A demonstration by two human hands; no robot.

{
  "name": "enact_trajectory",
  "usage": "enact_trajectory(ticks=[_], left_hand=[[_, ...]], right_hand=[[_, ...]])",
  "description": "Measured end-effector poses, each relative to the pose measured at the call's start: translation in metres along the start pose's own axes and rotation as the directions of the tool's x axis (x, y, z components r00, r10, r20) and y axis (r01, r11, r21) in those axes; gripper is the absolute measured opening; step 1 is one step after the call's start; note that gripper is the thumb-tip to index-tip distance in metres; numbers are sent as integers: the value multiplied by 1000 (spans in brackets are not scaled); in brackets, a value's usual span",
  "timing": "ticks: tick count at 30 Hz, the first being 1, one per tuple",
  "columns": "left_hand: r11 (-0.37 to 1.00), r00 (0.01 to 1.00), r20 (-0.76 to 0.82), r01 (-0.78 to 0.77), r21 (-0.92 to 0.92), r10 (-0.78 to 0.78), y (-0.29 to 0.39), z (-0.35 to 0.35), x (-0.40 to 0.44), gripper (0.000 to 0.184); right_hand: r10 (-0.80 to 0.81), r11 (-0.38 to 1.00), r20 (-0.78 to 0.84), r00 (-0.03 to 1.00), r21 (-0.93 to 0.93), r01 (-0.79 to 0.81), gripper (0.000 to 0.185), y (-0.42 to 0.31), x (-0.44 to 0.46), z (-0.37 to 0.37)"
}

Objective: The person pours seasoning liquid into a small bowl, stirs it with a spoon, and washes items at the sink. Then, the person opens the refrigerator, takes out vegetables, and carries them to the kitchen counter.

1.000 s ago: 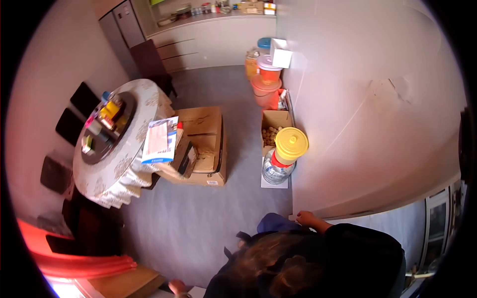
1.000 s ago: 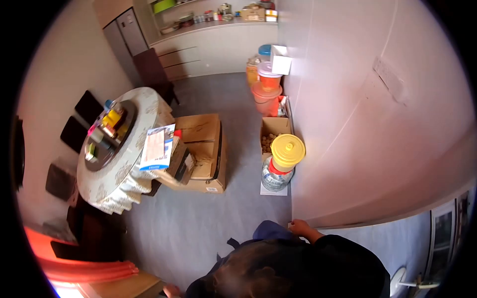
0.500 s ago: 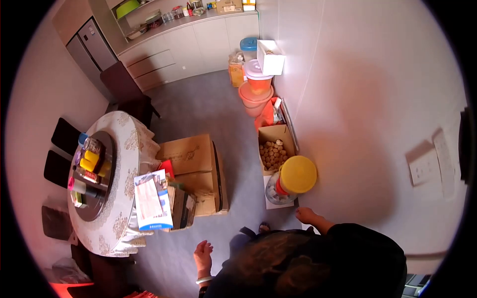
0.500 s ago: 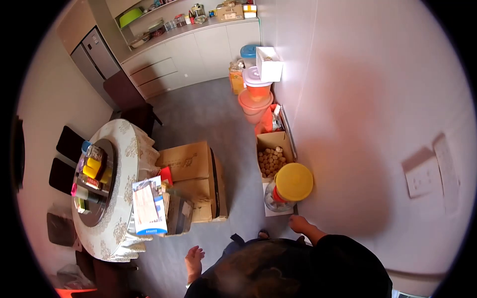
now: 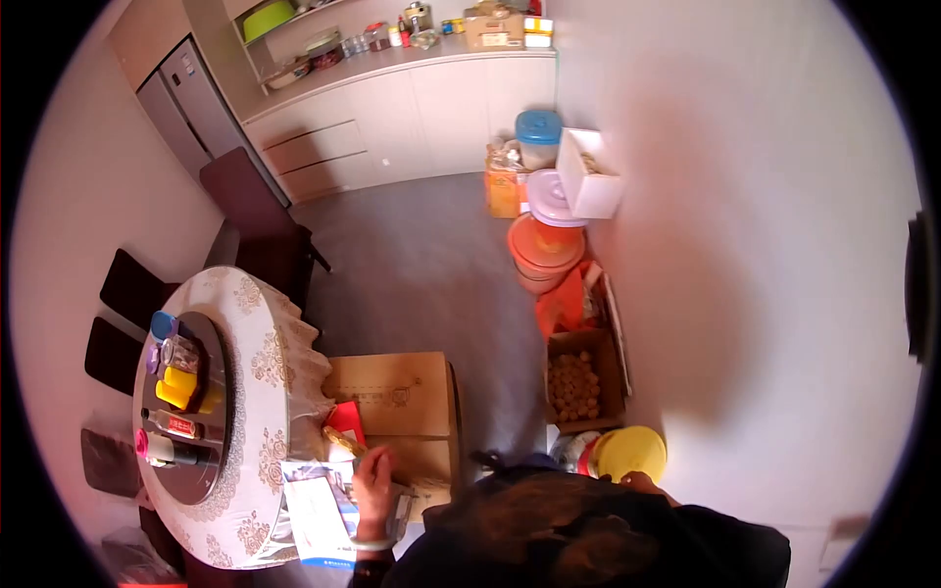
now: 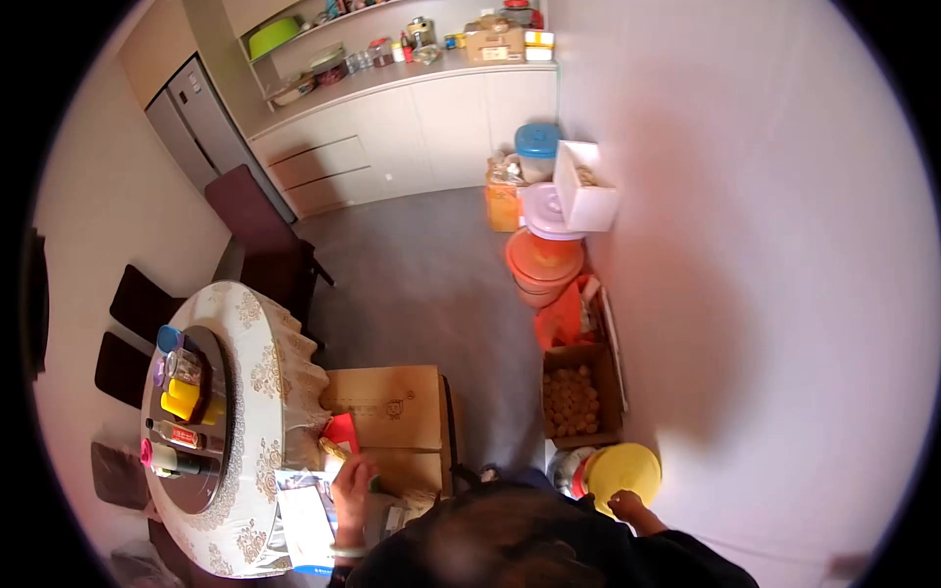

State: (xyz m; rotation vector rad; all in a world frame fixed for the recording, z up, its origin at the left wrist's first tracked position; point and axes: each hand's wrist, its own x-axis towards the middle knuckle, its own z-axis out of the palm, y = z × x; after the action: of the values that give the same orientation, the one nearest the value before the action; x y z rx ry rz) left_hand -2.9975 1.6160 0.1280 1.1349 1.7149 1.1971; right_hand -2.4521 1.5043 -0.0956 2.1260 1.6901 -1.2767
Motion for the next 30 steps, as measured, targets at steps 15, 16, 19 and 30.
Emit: enact_trajectory(ticks=[15,16,19,30], left_hand=[[986,978,152,154,-59,-143,2,127,333,25],[977,977,102,197,-87,-188,9,124,333,25],[939,953,-74,275,-207,-295,20,100,346,25],[940,695,-709,-154,-305,-117,125,-40,533,30]], right_hand=[[-345,931,-124,930,-170,323,26,-154,263,-237],[-227,974,-149,962,-59,220,27,-187,281,-262],[-217,976,-88,972,-29,215,30,-243,369,-317],[-534,739,248,809,-329,588,30,-458,629,-382]])
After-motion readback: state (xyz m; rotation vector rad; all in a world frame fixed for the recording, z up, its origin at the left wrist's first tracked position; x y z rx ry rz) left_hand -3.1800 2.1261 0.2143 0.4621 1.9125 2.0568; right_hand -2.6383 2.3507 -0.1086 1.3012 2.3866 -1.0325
